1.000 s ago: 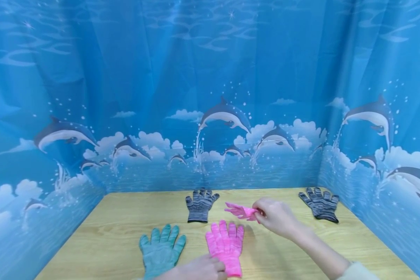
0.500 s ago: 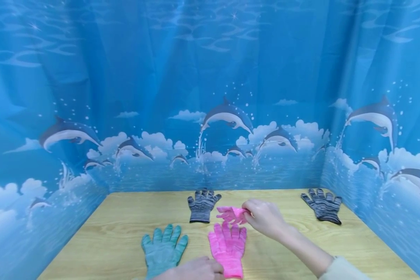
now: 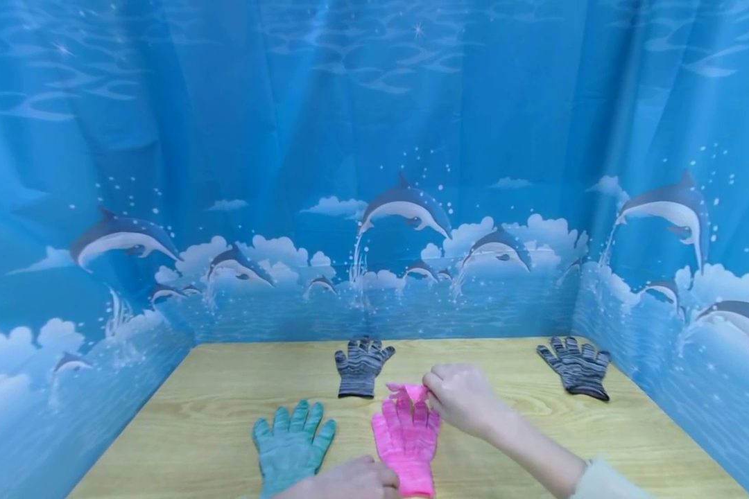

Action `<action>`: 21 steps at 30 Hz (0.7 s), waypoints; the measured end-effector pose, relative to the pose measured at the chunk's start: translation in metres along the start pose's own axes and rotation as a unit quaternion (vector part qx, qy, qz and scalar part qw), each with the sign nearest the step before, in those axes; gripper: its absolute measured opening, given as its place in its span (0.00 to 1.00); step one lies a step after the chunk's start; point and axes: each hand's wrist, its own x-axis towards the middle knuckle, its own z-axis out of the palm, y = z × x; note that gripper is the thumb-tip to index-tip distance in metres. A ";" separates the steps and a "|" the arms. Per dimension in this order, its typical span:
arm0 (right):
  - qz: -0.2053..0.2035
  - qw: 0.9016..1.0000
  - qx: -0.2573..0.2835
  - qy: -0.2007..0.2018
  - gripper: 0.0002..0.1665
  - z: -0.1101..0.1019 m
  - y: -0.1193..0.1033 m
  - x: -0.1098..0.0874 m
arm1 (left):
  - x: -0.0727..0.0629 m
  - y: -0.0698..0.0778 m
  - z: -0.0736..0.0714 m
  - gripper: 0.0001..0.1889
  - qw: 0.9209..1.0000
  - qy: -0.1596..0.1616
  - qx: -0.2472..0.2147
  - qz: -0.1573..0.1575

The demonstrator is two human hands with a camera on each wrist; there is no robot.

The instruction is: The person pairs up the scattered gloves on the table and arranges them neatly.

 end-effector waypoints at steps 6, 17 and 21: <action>-0.012 1.000 0.001 -0.005 0.06 0.003 -0.010 -0.004 | -0.001 0.000 0.000 0.26 1.000 0.015 -0.001 0.001; -0.018 0.997 0.041 -0.060 0.09 0.006 -0.033 -0.015 | -0.001 0.000 0.002 0.28 0.999 0.039 -0.009 0.000; 0.010 0.992 0.072 -0.100 0.08 0.005 -0.040 -0.018 | -0.001 0.000 0.004 0.27 0.999 0.037 -0.011 0.004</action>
